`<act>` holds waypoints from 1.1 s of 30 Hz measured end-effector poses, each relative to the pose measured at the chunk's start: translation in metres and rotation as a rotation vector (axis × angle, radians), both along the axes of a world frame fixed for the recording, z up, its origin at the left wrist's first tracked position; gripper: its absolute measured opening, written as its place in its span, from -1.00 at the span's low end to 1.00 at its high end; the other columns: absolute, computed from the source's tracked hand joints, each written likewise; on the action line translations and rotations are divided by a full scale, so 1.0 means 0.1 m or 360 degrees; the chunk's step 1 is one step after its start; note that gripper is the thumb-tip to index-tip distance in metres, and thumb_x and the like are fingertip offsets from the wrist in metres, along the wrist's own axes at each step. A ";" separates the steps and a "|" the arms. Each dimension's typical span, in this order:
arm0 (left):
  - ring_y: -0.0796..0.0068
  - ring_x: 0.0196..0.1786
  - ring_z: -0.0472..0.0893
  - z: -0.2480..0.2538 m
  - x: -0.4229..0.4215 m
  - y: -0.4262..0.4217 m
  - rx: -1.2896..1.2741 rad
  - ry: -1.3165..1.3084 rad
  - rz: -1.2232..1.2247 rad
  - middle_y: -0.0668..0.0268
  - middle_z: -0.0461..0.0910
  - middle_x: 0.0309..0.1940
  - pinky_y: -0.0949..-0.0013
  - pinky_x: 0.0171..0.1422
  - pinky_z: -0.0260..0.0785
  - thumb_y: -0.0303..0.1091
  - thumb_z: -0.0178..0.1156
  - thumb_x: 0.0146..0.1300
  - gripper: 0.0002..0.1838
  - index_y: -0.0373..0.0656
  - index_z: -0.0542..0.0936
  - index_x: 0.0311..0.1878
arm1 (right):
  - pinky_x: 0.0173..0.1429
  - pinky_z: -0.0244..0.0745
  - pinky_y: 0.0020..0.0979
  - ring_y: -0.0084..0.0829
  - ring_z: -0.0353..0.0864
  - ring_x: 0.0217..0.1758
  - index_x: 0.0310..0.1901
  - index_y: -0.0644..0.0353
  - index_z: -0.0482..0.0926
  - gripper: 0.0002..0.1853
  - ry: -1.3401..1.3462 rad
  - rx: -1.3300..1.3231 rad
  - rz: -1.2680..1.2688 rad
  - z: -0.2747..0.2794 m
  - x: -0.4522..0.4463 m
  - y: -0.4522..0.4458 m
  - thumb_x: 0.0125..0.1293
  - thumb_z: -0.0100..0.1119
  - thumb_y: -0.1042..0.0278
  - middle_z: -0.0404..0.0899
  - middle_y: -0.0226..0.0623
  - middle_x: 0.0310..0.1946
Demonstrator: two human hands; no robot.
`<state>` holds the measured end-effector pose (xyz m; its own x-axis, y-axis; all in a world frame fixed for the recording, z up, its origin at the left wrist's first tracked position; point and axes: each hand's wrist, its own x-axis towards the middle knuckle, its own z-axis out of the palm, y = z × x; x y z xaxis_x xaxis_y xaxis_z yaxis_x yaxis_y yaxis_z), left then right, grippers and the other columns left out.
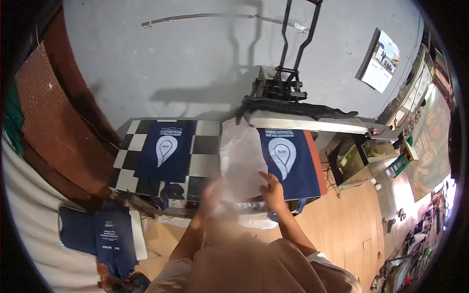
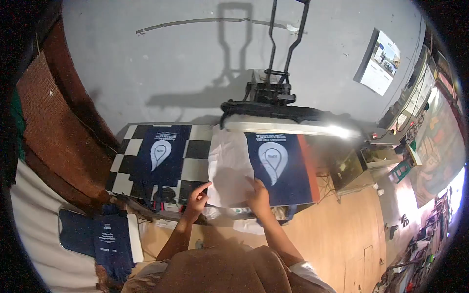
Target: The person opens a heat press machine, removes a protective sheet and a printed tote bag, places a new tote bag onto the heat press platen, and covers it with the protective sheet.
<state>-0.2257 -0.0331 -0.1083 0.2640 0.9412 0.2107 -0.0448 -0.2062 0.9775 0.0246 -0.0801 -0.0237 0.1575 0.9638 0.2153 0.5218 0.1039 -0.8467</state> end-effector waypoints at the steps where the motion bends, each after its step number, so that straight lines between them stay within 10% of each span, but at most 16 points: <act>1: 0.79 -0.47 0.25 0.05 0.14 -0.09 -0.0061 -0.0106 -0.0005 0.60 0.32 -0.50 0.59 -0.38 0.13 -0.63 0.04 0.22 -0.41 -0.15 0.49 0.36 | 0.29 0.44 -0.22 0.05 0.56 0.20 0.14 0.32 0.59 -0.48 -0.0015 0.0016 -0.0027 -0.07 0.16 -0.04 0.06 0.11 0.54 0.57 0.14 0.09; 6: 0.75 -0.40 0.32 0.45 0.84 -0.45 0.0069 0.0202 0.0280 0.49 0.40 -0.41 0.62 -0.34 0.20 -0.61 0.10 0.20 -0.50 -0.22 0.57 0.26 | 0.32 0.43 -0.17 0.04 0.55 0.22 0.13 0.31 0.59 -0.52 -0.0156 -0.0042 -0.0012 -0.19 0.90 -0.22 0.10 0.09 0.51 0.60 0.12 0.08; 12: 0.01 0.07 0.48 0.53 1.32 -0.56 0.0658 0.1307 0.0684 0.20 0.55 0.17 0.08 0.25 0.29 -0.30 0.31 0.15 -0.53 -0.10 0.60 0.18 | 0.28 0.36 -0.07 0.01 0.48 0.20 0.14 0.20 0.57 -0.51 -0.0472 0.0135 0.0054 -0.36 1.36 -0.28 0.11 0.20 0.40 0.55 -0.06 0.14; 33: -0.03 0.12 0.44 0.49 1.26 -0.36 0.0674 0.1458 0.0649 0.16 0.43 0.24 0.03 0.25 0.31 -0.11 0.31 0.17 -0.52 0.04 0.61 0.19 | 0.34 0.19 -0.02 -0.05 0.31 0.33 0.31 -0.15 0.51 -0.43 -0.1086 0.0081 -0.0158 -0.47 1.43 -0.33 0.24 0.24 0.05 0.37 -0.21 0.34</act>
<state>-0.0994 -0.0693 -0.0591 0.1701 0.8911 0.4208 0.8131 -0.3681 0.4510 0.1676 -0.1131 -0.0708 0.0577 0.9380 0.3418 0.9452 0.0590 -0.3212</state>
